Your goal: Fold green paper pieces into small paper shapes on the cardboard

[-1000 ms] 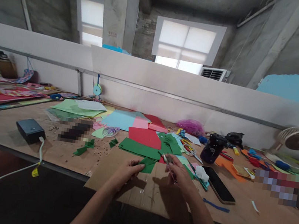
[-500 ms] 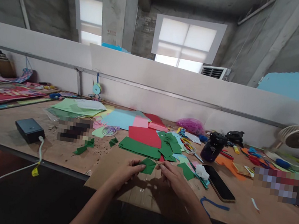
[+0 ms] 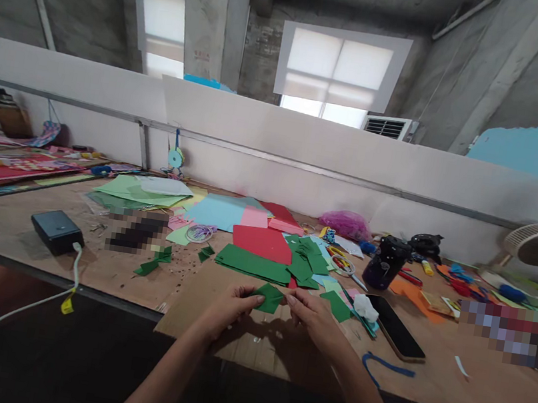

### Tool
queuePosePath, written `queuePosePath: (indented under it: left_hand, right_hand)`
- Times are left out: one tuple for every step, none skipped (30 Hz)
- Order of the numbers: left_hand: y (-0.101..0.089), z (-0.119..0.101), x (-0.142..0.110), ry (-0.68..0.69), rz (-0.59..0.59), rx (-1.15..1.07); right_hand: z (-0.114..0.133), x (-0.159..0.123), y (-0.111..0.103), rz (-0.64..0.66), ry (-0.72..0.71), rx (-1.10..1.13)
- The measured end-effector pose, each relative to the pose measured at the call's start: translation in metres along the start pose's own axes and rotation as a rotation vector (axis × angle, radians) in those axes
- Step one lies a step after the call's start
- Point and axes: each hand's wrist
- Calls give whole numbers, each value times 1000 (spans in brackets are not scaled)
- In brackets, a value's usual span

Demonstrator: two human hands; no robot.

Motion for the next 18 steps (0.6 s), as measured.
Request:
queuePosePath:
  left_hand:
    - [0, 0, 0, 5, -5, 5]
    - [-1, 1, 1, 13, -10, 8]
    - [-1, 2, 2, 20, -15, 9]
    - [-1, 3, 2, 25, -13, 11]
    - [-2, 3, 3, 27, -7, 14]
    - [-2, 4, 3, 26, -1, 16]
    - [-2, 3, 2, 21, -1, 16]
    - [-1, 3, 2, 14, -6, 16]
    - [-1, 2, 1, 9, -12, 15]
    - [0, 1, -1, 9, -17, 11]
    - [1, -1, -2, 12, -19, 9]
    - [1, -2, -4, 14, -19, 7]
    - [2, -4, -5, 13, -18, 5]
    - [3, -5, -6, 10, -17, 1]
    - [3, -6, -7, 7, -18, -5]
    - [3, -6, -7, 2, -19, -14]
    - [4, -6, -8, -1, -18, -23]
    - [4, -5, -7, -2, -16, -32]
  right_hand:
    - [0, 0, 0, -1, -5, 12]
    - [-1, 0, 1, -3, -7, 21]
    - [-1, 0, 1, -5, -6, 28]
    - [-1, 0, 1, -6, -1, 33]
    - [-1, 0, 1, -4, 6, 33]
    - [-1, 0, 1, -3, 11, 32]
    - [-1, 0, 1, -1, 14, 29]
    - [0, 0, 1, -1, 16, 25]
    - [0, 0, 1, -1, 14, 21]
    - [0, 0, 1, -2, 13, 16]
    - [-1, 1, 1, -5, 11, 13]
    - [-1, 1, 1, -7, 10, 10]
    - [-2, 1, 1, -10, 8, 9]
    - [-3, 1, 1, -10, 8, 8]
    - [-3, 1, 1, -8, 7, 4]
    - [-4, 1, 0, -6, 5, -7]
    - [-4, 1, 0, -3, 2, -20]
    - [-5, 1, -1, 0, 0, -34]
Point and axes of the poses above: each hand's wrist, its own x-axis towards the middle knuckle, its own y-axis out of the palm, z = x × y, and after that the axes turned 11 degrees about -y, right-handed
